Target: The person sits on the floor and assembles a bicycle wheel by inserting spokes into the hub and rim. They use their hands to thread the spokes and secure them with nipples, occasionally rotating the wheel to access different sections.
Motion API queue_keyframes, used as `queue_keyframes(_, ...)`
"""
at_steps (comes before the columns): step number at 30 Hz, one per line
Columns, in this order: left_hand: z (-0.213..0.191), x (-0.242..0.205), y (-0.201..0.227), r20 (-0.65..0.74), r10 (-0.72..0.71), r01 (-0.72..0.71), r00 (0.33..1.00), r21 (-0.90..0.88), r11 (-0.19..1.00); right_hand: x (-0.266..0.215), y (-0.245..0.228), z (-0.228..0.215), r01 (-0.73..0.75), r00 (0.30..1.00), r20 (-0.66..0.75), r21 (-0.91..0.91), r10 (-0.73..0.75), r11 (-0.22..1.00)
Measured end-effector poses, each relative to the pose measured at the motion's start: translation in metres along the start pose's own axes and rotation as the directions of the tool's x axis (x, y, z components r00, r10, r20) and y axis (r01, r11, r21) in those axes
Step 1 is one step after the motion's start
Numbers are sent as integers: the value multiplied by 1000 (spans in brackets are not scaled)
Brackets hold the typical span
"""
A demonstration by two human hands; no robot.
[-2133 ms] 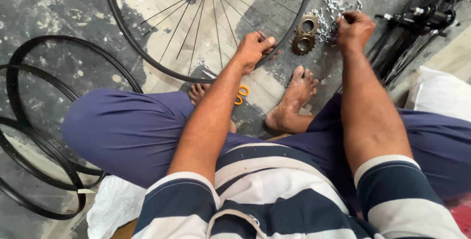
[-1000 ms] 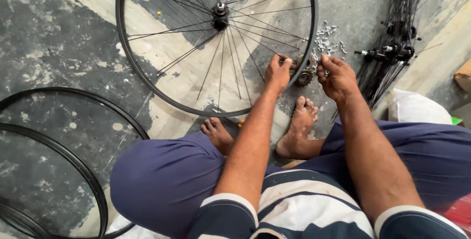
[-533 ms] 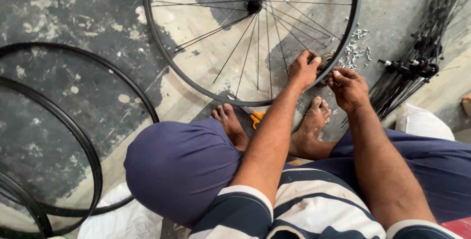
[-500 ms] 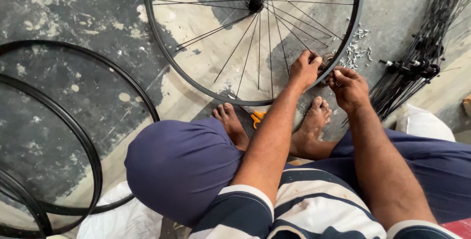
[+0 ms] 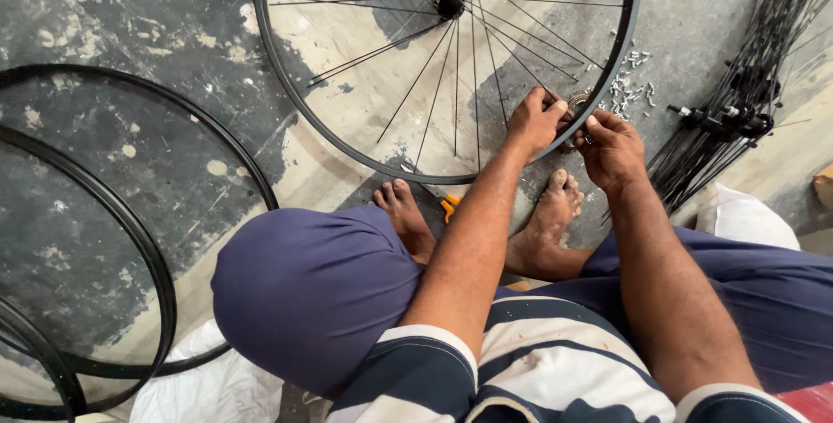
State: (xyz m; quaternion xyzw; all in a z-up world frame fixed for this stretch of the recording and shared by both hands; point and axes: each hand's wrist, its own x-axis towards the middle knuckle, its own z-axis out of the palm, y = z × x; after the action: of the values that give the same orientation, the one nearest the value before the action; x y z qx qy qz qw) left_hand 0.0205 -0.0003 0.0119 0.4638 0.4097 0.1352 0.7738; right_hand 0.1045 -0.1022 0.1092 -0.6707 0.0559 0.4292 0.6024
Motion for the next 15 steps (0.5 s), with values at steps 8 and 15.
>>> queue_keyframes(8,-8,-1,6,70,-66,79,995,-198,977,1,-1,-1,18,999,48,13,-19,1000)
queue_keyframes(15,-11,-7,15,116,-44,78,992,-305,949,-3,-4,4,34,999,13,24,-34,999)
